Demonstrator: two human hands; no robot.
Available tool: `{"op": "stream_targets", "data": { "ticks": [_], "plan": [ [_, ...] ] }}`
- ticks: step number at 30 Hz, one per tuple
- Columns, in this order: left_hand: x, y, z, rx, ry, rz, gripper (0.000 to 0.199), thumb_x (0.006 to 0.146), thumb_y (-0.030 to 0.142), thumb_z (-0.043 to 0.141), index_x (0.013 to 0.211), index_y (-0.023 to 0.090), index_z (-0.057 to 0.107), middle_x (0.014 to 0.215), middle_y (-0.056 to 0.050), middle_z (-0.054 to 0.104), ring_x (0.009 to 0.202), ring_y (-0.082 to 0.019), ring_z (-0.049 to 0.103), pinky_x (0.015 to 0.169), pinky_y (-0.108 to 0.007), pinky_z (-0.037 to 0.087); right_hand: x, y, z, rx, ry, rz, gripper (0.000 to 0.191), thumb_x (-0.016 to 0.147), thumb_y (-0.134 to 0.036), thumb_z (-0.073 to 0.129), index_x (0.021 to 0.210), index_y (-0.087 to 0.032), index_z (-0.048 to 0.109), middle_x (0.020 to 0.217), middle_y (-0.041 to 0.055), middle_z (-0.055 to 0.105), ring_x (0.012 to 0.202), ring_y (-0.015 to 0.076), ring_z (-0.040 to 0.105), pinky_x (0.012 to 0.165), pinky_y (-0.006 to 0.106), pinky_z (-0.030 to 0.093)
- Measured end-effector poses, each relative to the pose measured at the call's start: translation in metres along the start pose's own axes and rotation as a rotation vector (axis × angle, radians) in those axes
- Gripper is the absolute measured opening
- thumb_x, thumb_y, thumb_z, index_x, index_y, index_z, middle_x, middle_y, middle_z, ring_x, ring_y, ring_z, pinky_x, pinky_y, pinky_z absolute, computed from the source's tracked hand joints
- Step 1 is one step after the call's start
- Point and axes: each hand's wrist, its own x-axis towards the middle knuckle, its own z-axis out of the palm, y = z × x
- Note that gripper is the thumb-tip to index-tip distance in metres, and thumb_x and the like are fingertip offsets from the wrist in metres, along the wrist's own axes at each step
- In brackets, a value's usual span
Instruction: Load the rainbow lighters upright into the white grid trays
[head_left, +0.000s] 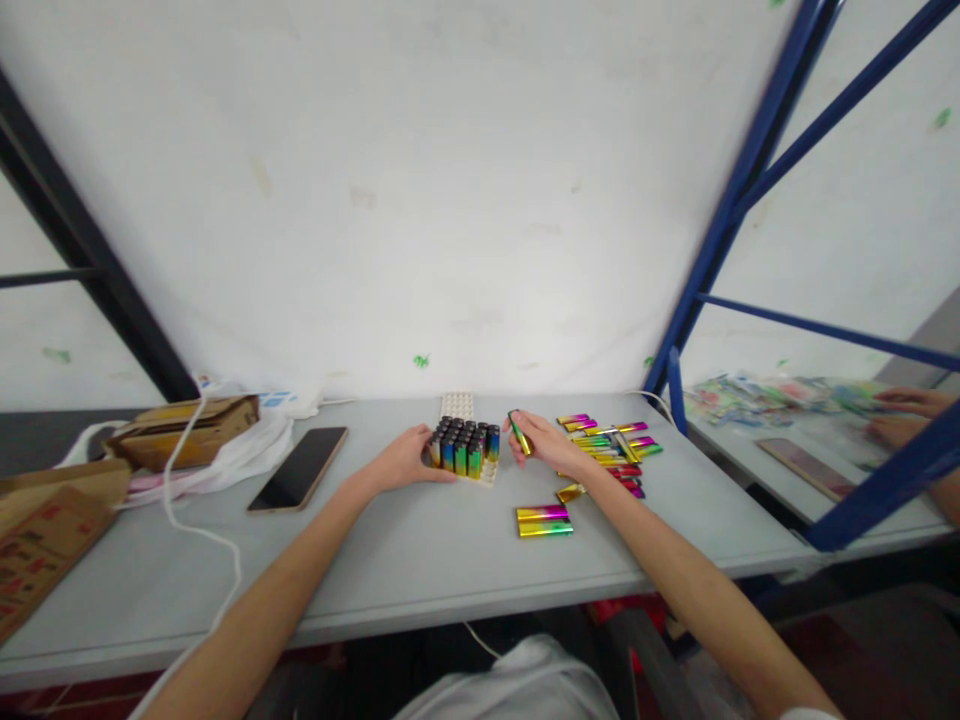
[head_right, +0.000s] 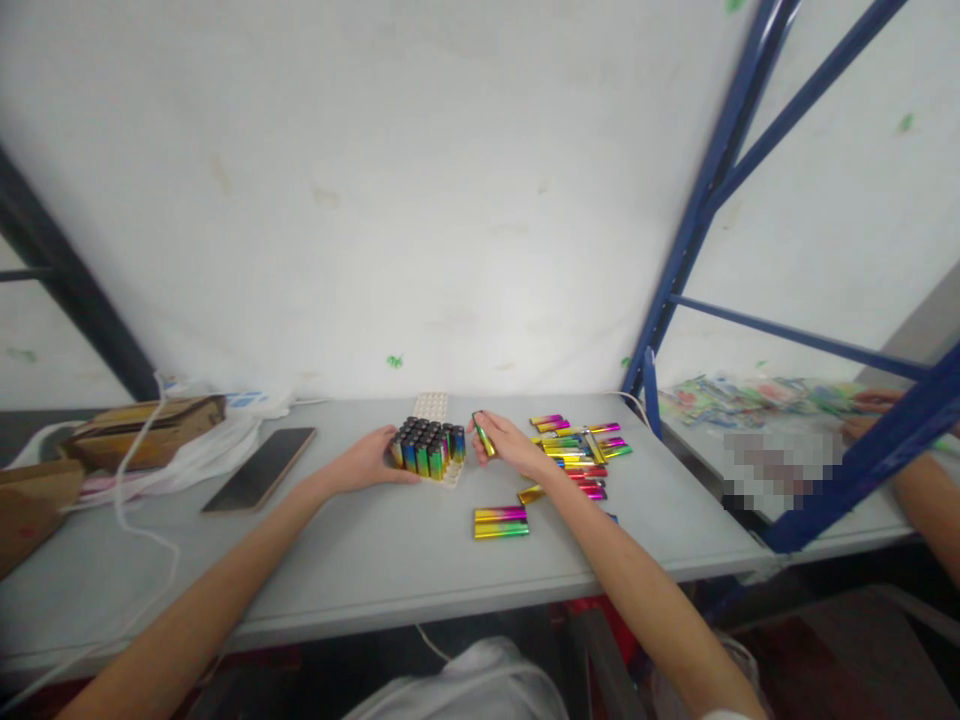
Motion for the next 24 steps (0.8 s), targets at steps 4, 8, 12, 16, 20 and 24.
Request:
{"op": "stream_targets", "data": {
  "ticks": [4,8,12,16,20,24],
  "plan": [
    [0.000,0.000,0.000,0.011,-0.012,0.016,0.075,0.059,0.080,0.076,0.097,0.015,0.073,0.095,-0.009,0.069,0.088,-0.030,0.066,0.082,-0.039,0.055,0.004,0.003,0.008,0.110,0.070,0.090,0.053,0.089,-0.075,0.052,0.087,-0.022,0.051,0.065,-0.0083,0.033,0.049,0.0079,0.024,0.046,0.020,0.022],
    [0.000,-0.001,0.000,0.026,-0.003,0.006,0.075,0.057,0.081,0.077,0.094,0.016,0.073,0.095,-0.010,0.070,0.087,-0.031,0.066,0.081,-0.040,0.056,0.008,0.006,0.017,0.052,0.167,0.189,0.059,0.094,-0.074,0.037,0.065,-0.022,0.037,0.057,-0.0079,0.026,0.047,0.0079,0.018,0.044,0.022,0.016],
    [0.000,0.001,0.000,0.011,-0.012,-0.006,0.074,0.057,0.080,0.078,0.094,0.017,0.073,0.096,-0.010,0.070,0.089,-0.032,0.066,0.081,-0.040,0.056,0.006,0.006,0.025,-0.073,0.264,0.173,0.048,0.099,-0.051,0.035,0.059,-0.024,0.032,0.048,-0.0068,0.026,0.042,0.0093,0.021,0.041,0.025,0.018],
    [0.000,0.003,-0.002,-0.011,-0.031,-0.022,0.075,0.057,0.078,0.079,0.098,0.016,0.073,0.103,-0.012,0.071,0.094,-0.032,0.065,0.087,-0.041,0.055,0.006,0.006,0.029,-0.137,0.254,0.135,0.045,0.098,-0.045,0.033,0.058,-0.024,0.035,0.046,-0.0056,0.031,0.040,0.0096,0.026,0.040,0.025,0.022],
    [-0.001,0.004,-0.003,-0.019,-0.029,-0.036,0.074,0.056,0.078,0.079,0.097,0.016,0.073,0.102,-0.010,0.071,0.092,-0.032,0.066,0.087,-0.041,0.055,0.007,0.005,0.027,-0.102,0.277,0.099,0.054,0.097,-0.062,0.033,0.064,-0.022,0.044,0.050,-0.0069,0.030,0.042,0.0091,0.027,0.042,0.023,0.023],
    [0.000,0.003,-0.003,-0.025,-0.031,-0.027,0.074,0.057,0.079,0.079,0.098,0.017,0.073,0.100,-0.010,0.071,0.092,-0.031,0.066,0.087,-0.039,0.055,0.004,-0.002,0.017,-0.060,0.146,0.040,0.062,0.092,-0.077,0.038,0.089,-0.019,0.060,0.058,-0.0084,0.029,0.044,0.0085,0.024,0.042,0.023,0.021]
  ]
}}
